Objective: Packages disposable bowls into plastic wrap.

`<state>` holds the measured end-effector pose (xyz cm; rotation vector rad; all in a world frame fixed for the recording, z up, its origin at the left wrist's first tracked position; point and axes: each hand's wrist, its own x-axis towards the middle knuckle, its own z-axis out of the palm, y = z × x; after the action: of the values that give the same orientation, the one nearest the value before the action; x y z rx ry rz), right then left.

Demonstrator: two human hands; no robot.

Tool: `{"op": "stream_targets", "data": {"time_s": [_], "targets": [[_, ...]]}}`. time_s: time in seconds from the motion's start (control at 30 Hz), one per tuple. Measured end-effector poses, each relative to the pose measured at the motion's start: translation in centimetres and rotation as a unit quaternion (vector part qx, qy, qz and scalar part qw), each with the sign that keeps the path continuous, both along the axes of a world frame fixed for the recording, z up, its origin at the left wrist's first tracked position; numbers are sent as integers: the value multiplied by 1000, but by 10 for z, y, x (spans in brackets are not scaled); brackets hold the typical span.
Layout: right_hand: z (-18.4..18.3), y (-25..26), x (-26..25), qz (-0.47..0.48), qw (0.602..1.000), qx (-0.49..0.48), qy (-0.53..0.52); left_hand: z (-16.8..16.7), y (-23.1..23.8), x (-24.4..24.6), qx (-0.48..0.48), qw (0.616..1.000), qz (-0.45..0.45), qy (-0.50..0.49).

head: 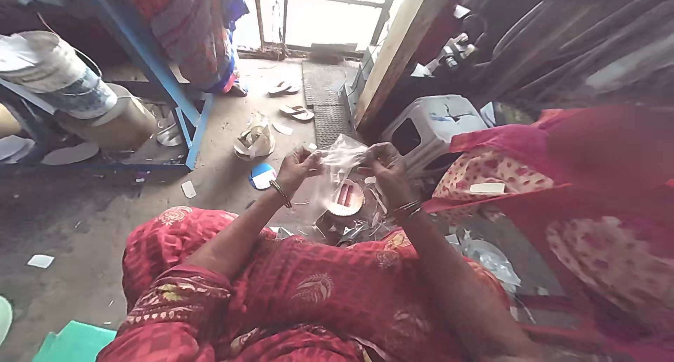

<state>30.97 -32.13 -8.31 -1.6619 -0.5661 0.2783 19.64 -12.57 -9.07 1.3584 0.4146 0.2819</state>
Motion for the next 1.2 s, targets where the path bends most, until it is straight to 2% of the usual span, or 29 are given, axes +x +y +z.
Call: {"op": "stream_targets", "data": {"time_s": [0.13, 0.2, 0.27, 0.37, 0.47, 0.6, 0.7, 0.83, 0.93, 1.03, 1.1, 1.2], "targets": [[1, -14, 28, -98, 994, 27, 27, -8, 24, 6, -10, 990, 132, 47], [2, -15, 31, -111, 993, 29, 29, -13, 30, 7, 16, 988, 140, 57], [3, -13, 26, -82, 996, 18, 23, -17, 28, 6, 116, 985, 109, 71], [10, -11, 13, 18, 999, 21, 26, -9, 18, -1, 321, 944, 47, 58], [13, -11, 5, 79, 995, 44, 50, -5, 11, -2, 383, 921, 52, 46], [12, -10, 7, 138, 986, 82, 43, -8, 10, 1, 467, 877, 113, 16], [13, -11, 6, 165, 983, 80, 30, -4, 12, 0, 536, 840, 81, -29], [14, -14, 7, 157, 987, 37, 4, -5, 13, 1, 537, 832, 31, -135], [12, -14, 11, 96, 987, -101, -84, -6, 7, 2, 505, 847, 43, -161], [6, -10, 10, 46, 956, -210, -200, -1, 4, 2, 479, 862, 85, -144], [4, -9, 6, 19, 941, -205, -270, -2, 7, 3, 474, 866, 98, -130], [22, -4, -16, 4, 909, -130, -395, -2, 7, 3, 463, 873, 97, -117]]}}
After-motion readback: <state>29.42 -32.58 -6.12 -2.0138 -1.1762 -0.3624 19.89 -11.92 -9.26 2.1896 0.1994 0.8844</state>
